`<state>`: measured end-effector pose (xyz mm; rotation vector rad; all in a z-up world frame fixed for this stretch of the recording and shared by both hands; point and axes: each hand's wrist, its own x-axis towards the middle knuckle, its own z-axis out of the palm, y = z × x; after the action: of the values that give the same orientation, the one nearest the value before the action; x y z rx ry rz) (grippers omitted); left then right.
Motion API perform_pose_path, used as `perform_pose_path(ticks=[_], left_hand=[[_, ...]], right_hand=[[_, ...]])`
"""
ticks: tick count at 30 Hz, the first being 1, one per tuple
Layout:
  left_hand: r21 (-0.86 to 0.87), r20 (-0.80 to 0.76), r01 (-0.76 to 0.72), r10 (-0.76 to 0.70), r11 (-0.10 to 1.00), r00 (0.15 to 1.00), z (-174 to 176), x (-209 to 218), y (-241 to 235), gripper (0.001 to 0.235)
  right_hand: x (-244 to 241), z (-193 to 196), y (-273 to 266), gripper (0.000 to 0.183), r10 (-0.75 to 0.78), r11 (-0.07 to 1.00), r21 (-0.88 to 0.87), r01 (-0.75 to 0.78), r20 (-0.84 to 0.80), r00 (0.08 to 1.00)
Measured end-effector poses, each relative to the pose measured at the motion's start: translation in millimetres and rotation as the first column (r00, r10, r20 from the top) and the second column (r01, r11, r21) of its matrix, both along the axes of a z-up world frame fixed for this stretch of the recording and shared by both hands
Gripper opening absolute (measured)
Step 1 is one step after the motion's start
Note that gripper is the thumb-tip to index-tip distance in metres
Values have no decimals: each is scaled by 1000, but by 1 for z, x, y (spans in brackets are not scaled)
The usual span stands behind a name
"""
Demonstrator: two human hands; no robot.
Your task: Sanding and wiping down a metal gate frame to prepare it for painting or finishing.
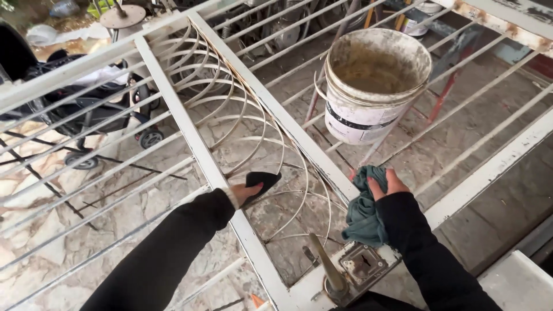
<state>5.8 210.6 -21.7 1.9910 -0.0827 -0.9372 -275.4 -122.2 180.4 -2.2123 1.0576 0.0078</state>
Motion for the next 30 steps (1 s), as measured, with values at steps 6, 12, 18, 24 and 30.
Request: perform_pose_path(ticks=[6, 12, 18, 24, 30], left_hand=[[-127, -88, -142, 131, 982, 987, -49, 8, -34, 90], [-90, -71, -182, 176, 979, 982, -17, -5, -26, 92], [-242, -70, -236, 225, 941, 972, -68, 3, -68, 75], [-303, -143, -265, 231, 915, 962, -69, 4, -87, 93], [-247, -220, -286, 234, 926, 947, -41, 8, -72, 88]], right_hand=[[5, -4, 1, 79, 7, 1000, 5, -7, -41, 999], [5, -10, -5, 81, -47, 999, -13, 46, -64, 997], [7, 13, 11, 78, -61, 998, 2, 61, -94, 994], [4, 9, 10, 73, -49, 999, 17, 50, -89, 995], [6, -6, -1, 72, -63, 998, -15, 62, -61, 996]])
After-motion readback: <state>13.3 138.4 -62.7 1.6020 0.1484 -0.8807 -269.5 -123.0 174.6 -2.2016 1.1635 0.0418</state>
